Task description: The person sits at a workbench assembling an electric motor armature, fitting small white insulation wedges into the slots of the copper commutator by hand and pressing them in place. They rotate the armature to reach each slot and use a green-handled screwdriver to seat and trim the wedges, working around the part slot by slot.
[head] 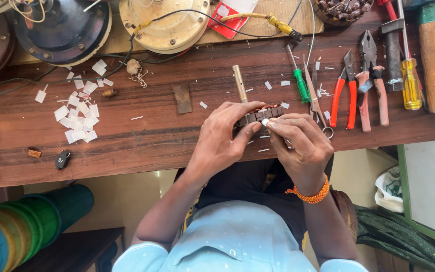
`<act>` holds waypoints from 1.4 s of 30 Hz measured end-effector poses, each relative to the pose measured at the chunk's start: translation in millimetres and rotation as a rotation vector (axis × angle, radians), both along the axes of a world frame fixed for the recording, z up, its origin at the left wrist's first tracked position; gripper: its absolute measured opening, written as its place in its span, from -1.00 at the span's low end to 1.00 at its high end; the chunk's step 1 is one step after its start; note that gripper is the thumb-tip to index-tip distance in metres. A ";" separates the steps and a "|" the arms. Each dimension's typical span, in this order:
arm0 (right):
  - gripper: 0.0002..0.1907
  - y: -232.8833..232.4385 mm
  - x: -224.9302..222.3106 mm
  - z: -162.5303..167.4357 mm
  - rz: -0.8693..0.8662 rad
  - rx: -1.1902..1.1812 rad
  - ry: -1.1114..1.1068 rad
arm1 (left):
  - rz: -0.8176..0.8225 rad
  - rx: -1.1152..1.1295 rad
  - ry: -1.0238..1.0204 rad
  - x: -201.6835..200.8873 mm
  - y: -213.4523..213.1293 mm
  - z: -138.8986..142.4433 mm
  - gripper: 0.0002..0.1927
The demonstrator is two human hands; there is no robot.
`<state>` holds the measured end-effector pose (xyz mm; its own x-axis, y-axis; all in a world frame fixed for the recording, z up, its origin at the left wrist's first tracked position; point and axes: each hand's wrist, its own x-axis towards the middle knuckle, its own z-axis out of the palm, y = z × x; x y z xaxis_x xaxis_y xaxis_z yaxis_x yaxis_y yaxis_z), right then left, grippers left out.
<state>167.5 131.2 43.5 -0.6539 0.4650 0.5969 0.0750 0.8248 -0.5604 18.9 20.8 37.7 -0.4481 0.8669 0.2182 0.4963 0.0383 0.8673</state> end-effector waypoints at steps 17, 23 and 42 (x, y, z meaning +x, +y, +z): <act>-0.63 -8.9 -8.9 9.8 -0.033 0.260 -0.141 | 0.004 0.119 0.113 -3.4 4.0 -11.1 -0.61; -0.62 -1.2 4.2 20.7 0.061 0.198 -0.239 | 0.012 0.109 0.067 -0.2 0.7 -14.1 -0.61; -0.63 -6.2 -6.1 7.3 0.013 0.322 -0.141 | -0.013 0.105 0.109 -4.4 0.3 -16.0 -0.59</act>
